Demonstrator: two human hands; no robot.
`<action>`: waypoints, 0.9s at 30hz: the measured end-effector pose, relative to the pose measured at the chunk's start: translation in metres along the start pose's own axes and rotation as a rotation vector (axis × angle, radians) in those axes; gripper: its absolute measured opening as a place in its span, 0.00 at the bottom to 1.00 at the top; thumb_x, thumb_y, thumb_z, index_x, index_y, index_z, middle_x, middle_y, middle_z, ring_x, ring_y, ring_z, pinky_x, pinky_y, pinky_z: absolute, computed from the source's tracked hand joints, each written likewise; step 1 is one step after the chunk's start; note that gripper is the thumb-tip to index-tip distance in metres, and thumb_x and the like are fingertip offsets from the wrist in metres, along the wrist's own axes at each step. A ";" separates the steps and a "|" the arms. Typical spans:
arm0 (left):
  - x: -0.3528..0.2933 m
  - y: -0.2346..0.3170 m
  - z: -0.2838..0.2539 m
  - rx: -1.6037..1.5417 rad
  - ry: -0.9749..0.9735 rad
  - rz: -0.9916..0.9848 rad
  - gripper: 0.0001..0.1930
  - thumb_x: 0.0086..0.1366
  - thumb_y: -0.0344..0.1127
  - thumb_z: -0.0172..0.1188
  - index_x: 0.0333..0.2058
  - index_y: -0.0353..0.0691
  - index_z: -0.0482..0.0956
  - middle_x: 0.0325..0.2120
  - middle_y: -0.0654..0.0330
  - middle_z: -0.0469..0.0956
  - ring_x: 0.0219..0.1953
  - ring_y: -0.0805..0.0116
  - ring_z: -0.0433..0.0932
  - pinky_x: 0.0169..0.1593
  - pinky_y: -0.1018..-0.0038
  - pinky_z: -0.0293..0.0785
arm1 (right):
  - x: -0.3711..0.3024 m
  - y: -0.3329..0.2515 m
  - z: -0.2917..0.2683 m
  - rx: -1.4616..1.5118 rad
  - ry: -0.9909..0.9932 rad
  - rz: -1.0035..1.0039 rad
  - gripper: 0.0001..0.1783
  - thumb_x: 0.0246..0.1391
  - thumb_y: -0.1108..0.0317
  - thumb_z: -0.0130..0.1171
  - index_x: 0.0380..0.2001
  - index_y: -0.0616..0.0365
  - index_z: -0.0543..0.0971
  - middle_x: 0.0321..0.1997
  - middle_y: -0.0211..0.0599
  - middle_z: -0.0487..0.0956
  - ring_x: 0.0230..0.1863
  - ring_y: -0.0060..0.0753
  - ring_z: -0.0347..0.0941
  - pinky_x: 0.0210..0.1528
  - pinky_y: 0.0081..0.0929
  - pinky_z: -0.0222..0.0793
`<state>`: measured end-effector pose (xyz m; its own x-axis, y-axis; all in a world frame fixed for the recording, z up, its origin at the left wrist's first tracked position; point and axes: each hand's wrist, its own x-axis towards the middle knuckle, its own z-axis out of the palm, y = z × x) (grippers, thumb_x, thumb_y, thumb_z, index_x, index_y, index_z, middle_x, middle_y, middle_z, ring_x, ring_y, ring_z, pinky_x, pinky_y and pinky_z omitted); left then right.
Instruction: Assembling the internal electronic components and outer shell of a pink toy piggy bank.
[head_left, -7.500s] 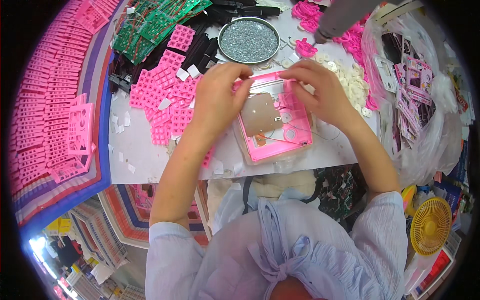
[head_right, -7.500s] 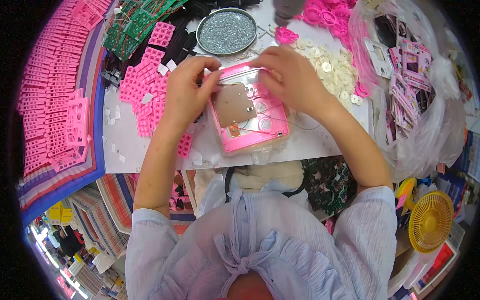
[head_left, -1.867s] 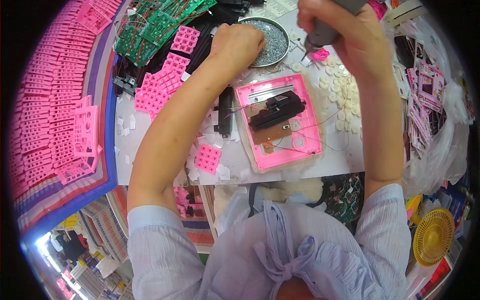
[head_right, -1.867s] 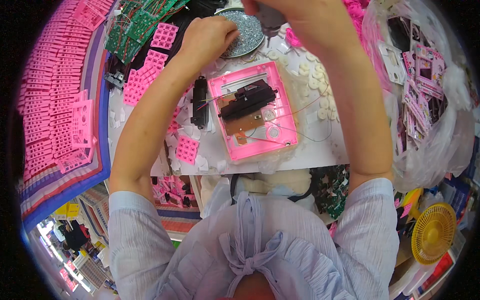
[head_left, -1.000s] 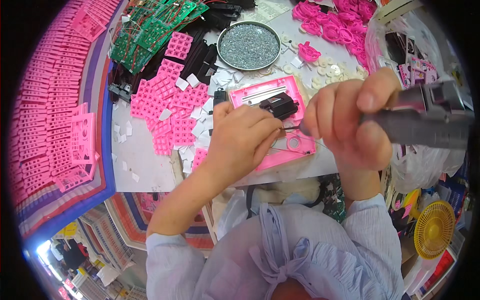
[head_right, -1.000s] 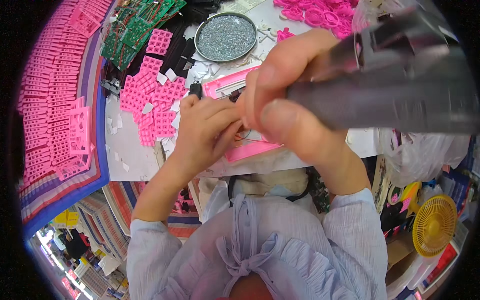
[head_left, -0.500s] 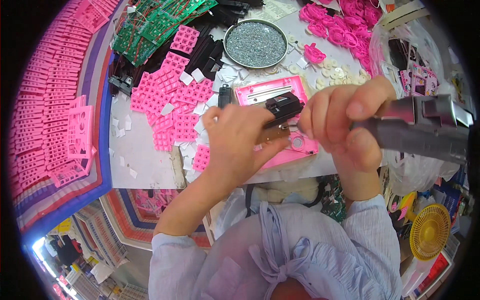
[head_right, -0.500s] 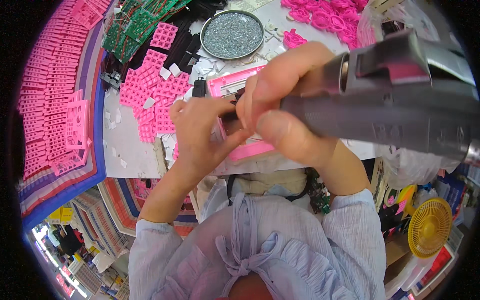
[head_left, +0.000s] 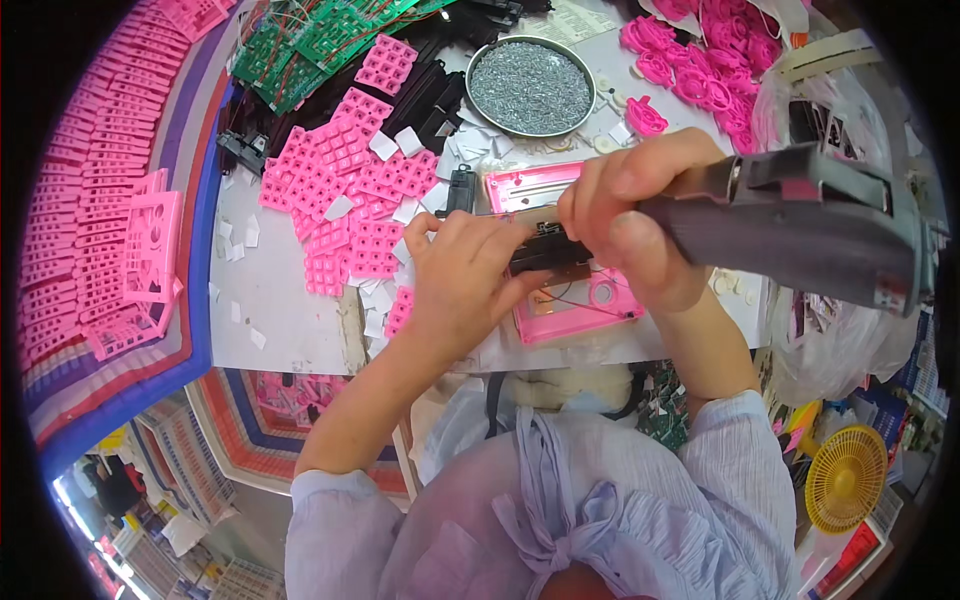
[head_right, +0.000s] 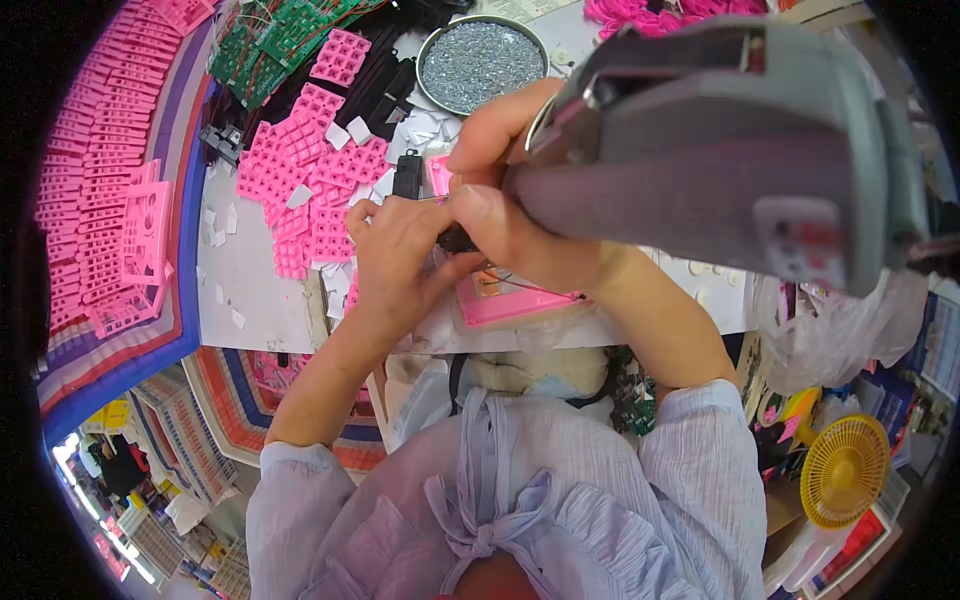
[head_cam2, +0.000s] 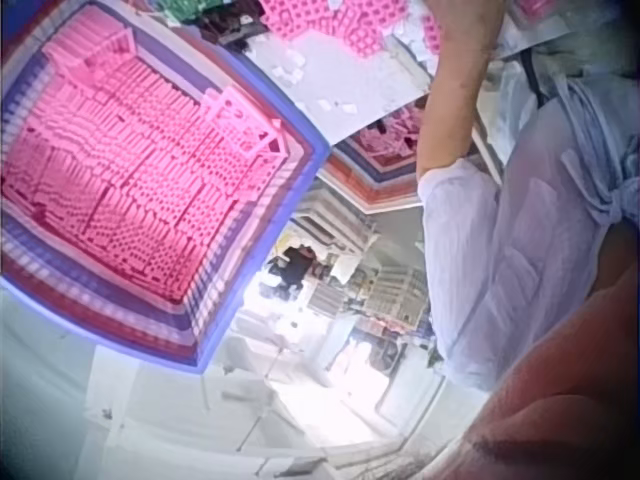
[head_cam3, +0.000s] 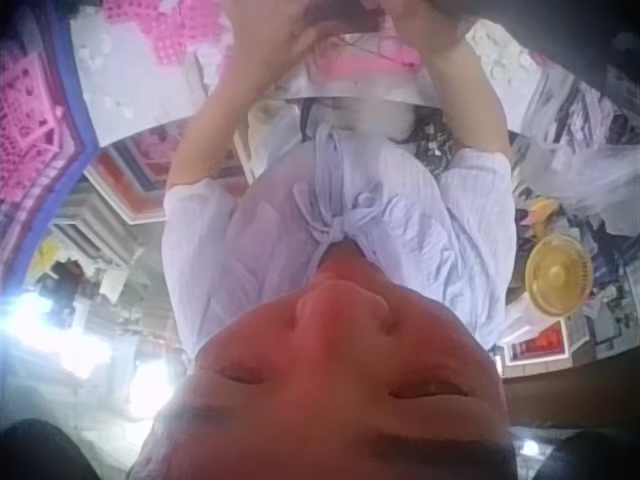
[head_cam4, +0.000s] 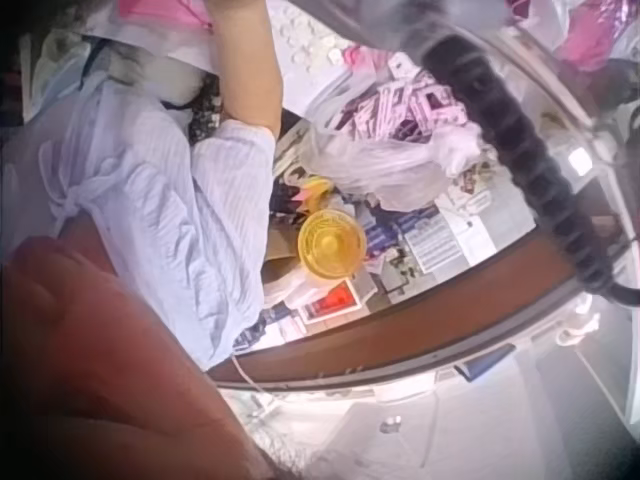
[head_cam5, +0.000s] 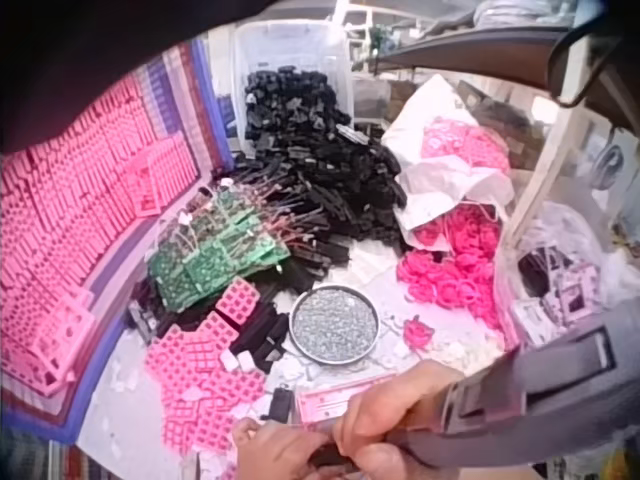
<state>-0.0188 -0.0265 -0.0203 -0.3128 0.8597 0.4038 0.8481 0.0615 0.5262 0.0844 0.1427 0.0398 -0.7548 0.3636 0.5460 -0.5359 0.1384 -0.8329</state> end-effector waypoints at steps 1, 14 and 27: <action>0.000 -0.001 0.000 0.000 0.003 0.003 0.26 0.50 0.46 0.75 0.47 0.47 0.78 0.36 0.66 0.79 0.40 0.66 0.75 0.50 0.59 0.55 | -0.003 0.002 0.001 -0.033 -0.003 0.005 0.15 0.62 0.66 0.63 0.44 0.54 0.67 0.21 0.29 0.69 0.20 0.23 0.64 0.27 0.29 0.67; -0.001 -0.009 0.006 -0.040 0.070 0.066 0.27 0.49 0.44 0.75 0.47 0.45 0.77 0.35 0.67 0.79 0.39 0.66 0.75 0.48 0.58 0.56 | -0.006 0.008 0.001 -0.208 -0.158 0.009 0.14 0.60 0.71 0.63 0.41 0.55 0.67 0.24 0.33 0.71 0.23 0.26 0.67 0.29 0.31 0.70; -0.010 -0.006 0.007 0.032 0.103 0.058 0.21 0.52 0.49 0.71 0.42 0.48 0.80 0.40 0.69 0.78 0.49 0.67 0.74 0.53 0.59 0.55 | -0.001 -0.001 -0.037 0.008 -0.271 0.382 0.65 0.32 0.65 0.84 0.73 0.63 0.56 0.65 0.46 0.72 0.62 0.33 0.68 0.65 0.33 0.61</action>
<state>-0.0176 -0.0317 -0.0322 -0.3034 0.8060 0.5083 0.8787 0.0303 0.4765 0.0998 0.1759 0.0367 -0.9695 0.1330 0.2057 -0.2030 0.0338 -0.9786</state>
